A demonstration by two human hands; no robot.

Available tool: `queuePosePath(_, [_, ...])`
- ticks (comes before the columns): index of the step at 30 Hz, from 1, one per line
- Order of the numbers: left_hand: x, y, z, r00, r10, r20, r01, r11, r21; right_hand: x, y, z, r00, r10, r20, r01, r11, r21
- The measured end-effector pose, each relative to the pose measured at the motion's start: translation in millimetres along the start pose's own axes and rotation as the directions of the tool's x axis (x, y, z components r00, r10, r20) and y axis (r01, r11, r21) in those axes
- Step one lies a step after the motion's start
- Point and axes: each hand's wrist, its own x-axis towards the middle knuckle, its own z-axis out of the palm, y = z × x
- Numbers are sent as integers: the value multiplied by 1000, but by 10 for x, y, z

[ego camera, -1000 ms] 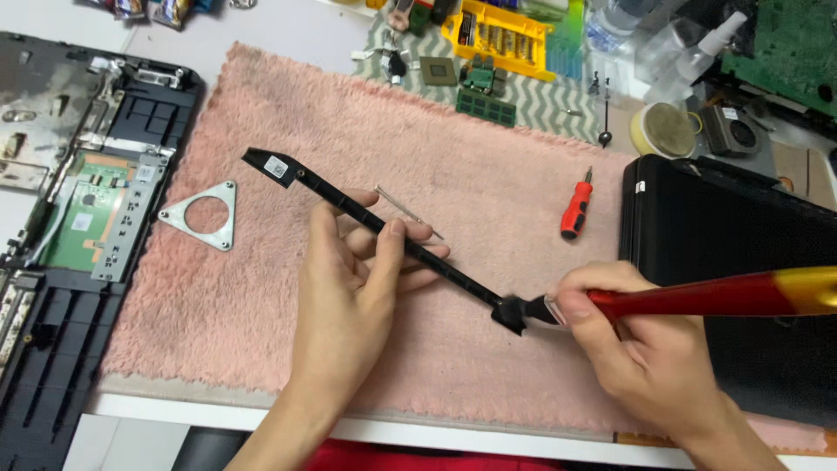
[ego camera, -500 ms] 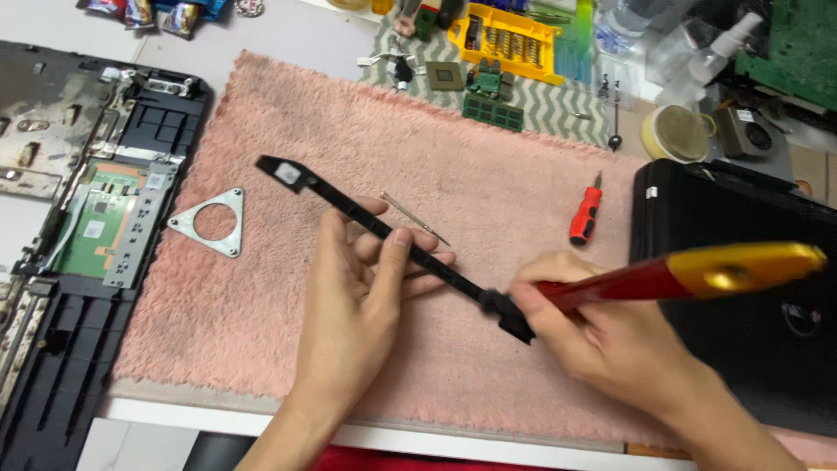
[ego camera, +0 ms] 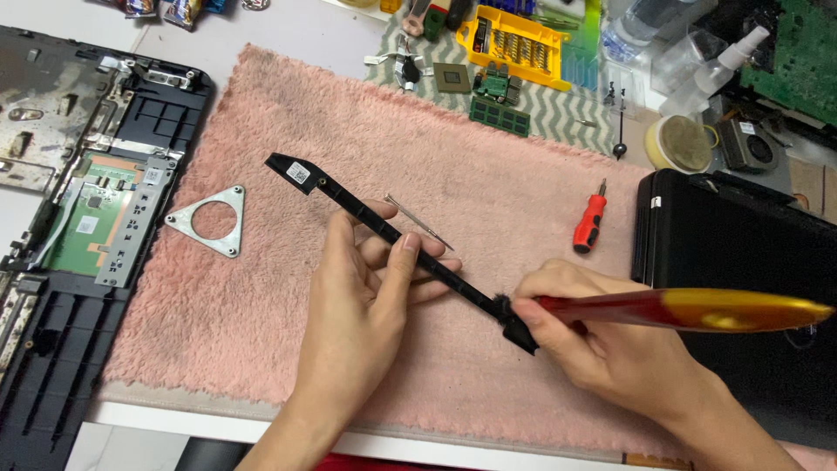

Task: The person cleans a plastic laptop trim piece and then a motherboard with a brush.

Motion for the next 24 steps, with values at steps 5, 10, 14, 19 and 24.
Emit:
queuePosePath(5, [-21,33,3,1000,3,8,-3,1000,7,-14,66,-31,1000,15,-12,-15,999,-32])
queuePosePath(10, [-14,12,0,1000,-6,-10,6,1000,2,48,-23,-31,999,-17,-45,19,999,43])
queuePosePath(14, [-6,12,-11,1000,4,26,-2,999,-44,-126,88,-169,999,52,2,-51,996,-69])
queuePosePath(19, [-2,46,15,999,23,48,-19,995,-93,-430,161,-216,915,218,-340,-226,974,16])
queuePosePath(24, [-113,130,251,980,-200,3,200,980,13,-518,96,-42,755,644,-119,-572,737,361])
